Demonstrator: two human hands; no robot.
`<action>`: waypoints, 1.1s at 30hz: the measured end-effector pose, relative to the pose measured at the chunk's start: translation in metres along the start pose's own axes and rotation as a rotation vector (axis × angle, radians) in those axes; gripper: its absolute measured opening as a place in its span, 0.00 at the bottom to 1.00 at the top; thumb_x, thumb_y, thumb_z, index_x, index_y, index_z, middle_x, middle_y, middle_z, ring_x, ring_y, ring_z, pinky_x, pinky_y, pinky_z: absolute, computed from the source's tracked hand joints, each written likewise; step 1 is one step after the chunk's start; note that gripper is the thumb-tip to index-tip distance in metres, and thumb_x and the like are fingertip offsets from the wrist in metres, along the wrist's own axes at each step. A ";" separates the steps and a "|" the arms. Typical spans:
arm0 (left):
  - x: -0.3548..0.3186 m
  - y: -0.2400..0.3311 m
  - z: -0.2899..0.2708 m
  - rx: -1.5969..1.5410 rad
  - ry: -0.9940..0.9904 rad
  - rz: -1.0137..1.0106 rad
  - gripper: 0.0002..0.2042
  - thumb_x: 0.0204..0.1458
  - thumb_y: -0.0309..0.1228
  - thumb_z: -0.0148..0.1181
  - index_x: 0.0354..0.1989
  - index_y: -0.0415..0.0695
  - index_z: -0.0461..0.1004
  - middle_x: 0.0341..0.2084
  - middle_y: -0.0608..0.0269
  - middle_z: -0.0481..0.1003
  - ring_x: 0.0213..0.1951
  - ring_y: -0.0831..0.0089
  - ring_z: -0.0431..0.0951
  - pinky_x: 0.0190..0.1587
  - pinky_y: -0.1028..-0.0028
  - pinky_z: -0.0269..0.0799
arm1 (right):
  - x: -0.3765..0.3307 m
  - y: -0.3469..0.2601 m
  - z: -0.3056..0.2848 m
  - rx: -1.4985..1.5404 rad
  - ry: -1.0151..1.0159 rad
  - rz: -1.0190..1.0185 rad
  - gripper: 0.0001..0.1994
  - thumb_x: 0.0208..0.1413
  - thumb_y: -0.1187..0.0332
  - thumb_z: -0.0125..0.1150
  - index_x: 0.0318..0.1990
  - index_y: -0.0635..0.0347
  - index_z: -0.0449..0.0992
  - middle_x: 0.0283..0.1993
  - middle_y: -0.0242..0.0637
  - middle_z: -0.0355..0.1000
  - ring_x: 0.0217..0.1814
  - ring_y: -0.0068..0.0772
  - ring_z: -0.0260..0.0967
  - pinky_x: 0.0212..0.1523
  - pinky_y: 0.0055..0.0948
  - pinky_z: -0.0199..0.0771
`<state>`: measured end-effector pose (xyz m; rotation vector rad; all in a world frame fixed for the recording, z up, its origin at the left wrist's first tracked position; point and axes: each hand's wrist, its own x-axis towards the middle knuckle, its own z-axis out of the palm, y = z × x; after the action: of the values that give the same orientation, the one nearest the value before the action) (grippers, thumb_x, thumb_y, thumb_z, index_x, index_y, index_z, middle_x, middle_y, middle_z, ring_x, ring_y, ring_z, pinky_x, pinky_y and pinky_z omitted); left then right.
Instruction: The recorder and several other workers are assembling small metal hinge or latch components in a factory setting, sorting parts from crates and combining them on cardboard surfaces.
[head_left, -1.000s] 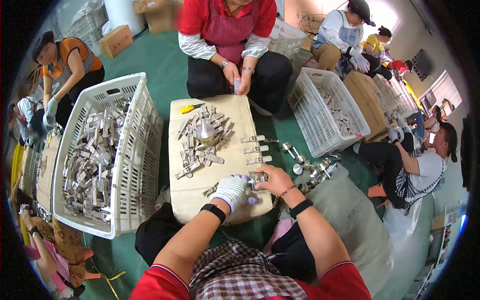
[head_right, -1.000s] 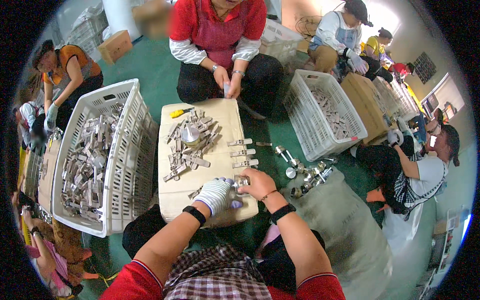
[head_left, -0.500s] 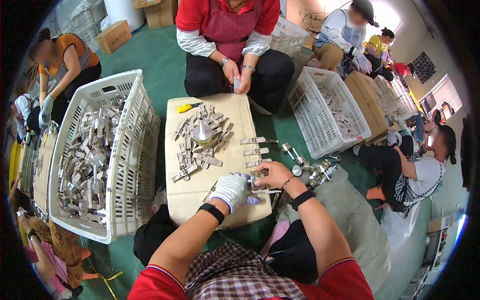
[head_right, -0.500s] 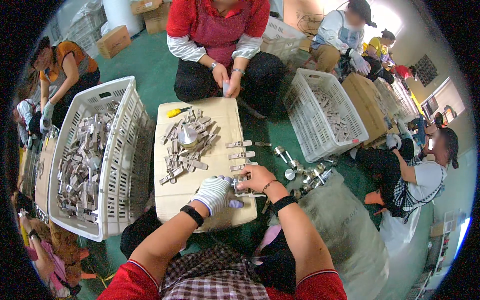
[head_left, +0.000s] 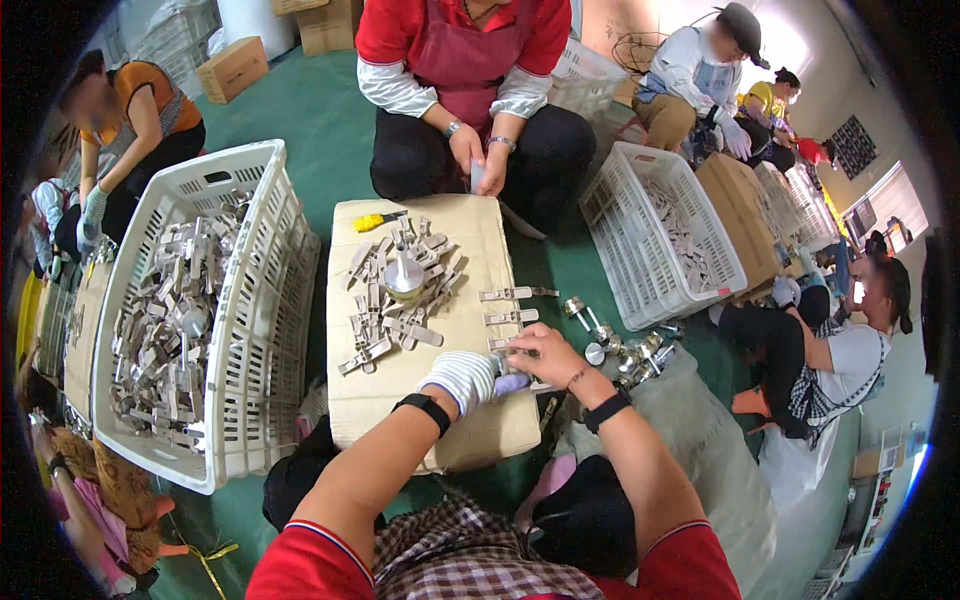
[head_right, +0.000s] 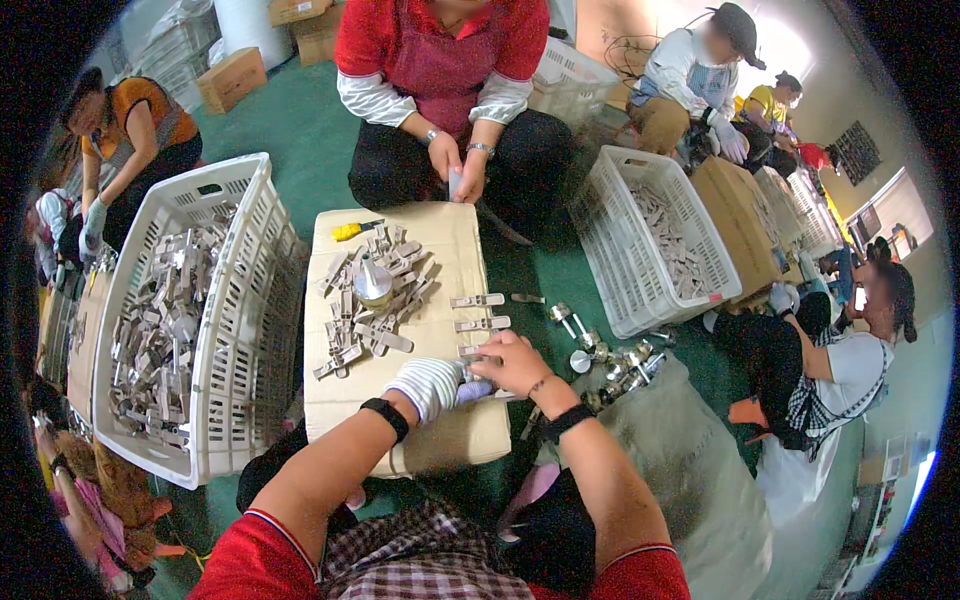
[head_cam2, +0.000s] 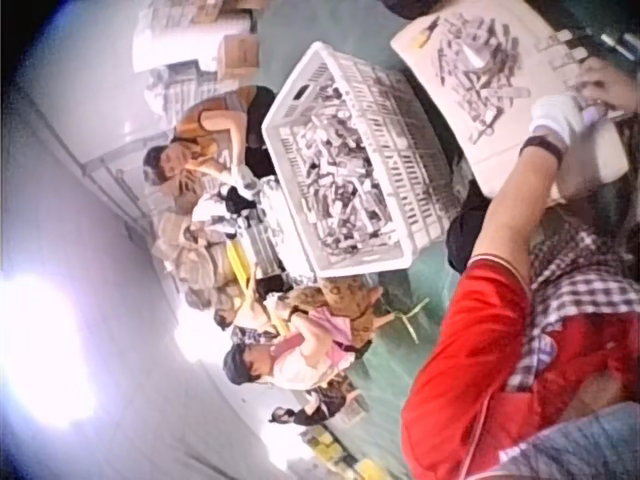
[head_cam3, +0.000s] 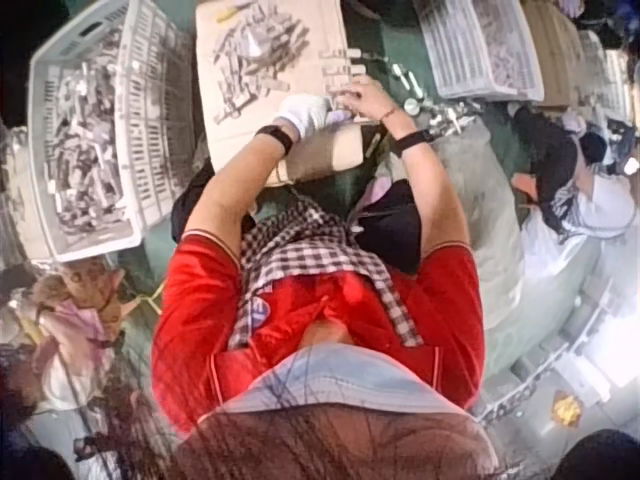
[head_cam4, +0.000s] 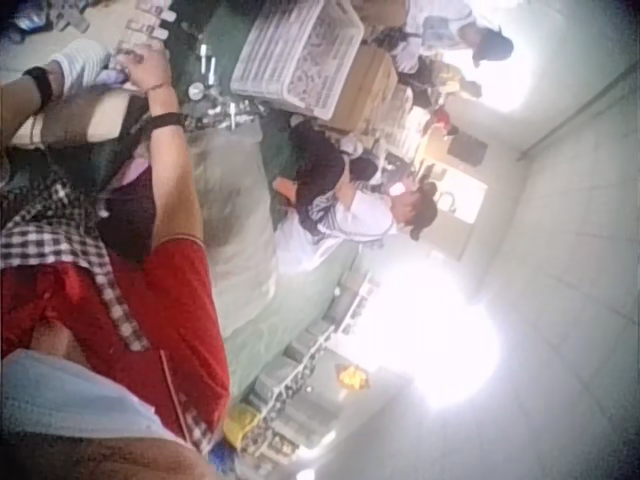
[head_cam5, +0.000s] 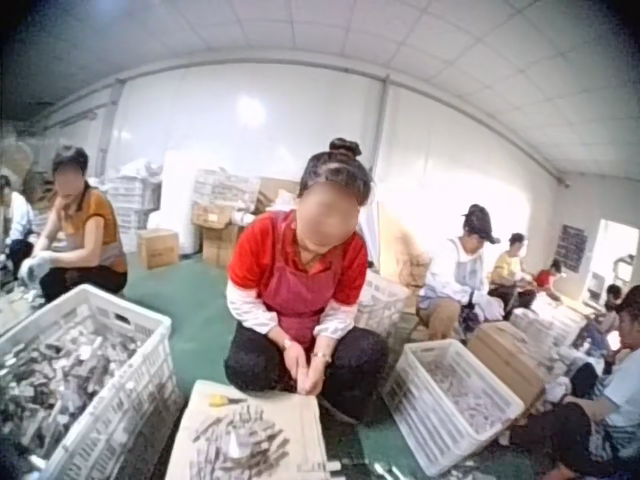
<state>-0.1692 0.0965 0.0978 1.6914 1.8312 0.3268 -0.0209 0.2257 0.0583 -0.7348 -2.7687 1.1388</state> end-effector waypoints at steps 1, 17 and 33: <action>0.004 0.002 -0.005 -0.001 0.005 0.003 0.25 0.49 0.58 0.44 0.42 0.50 0.72 0.34 0.52 0.75 0.37 0.53 0.75 0.40 0.62 0.69 | -0.004 -0.002 -0.003 -0.091 0.068 -0.032 0.20 0.43 0.54 0.62 0.42 0.55 0.75 0.44 0.38 0.67 0.48 0.38 0.63 0.50 0.36 0.62; 0.033 -0.038 -0.008 -0.080 -0.261 -0.004 0.23 0.56 0.51 0.33 0.47 0.50 0.68 0.38 0.48 0.73 0.41 0.52 0.73 0.44 0.64 0.66 | 0.005 -0.046 -0.019 -0.277 0.076 -0.181 0.27 0.27 0.67 0.71 0.42 0.59 0.70 0.44 0.41 0.69 0.49 0.42 0.65 0.58 0.39 0.58; 0.028 -0.017 0.011 0.269 0.249 -0.002 0.28 0.38 0.57 0.59 0.30 0.40 0.73 0.24 0.51 0.74 0.30 0.56 0.75 0.33 0.63 0.70 | 0.047 -0.021 -0.044 -0.073 -0.187 -0.045 0.27 0.26 0.67 0.74 0.41 0.64 0.73 0.37 0.45 0.73 0.40 0.37 0.71 0.42 0.30 0.70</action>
<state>-0.1767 0.1185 0.0722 1.9000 2.1374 0.3126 -0.0605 0.2625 0.0990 -0.5978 -2.9783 1.1601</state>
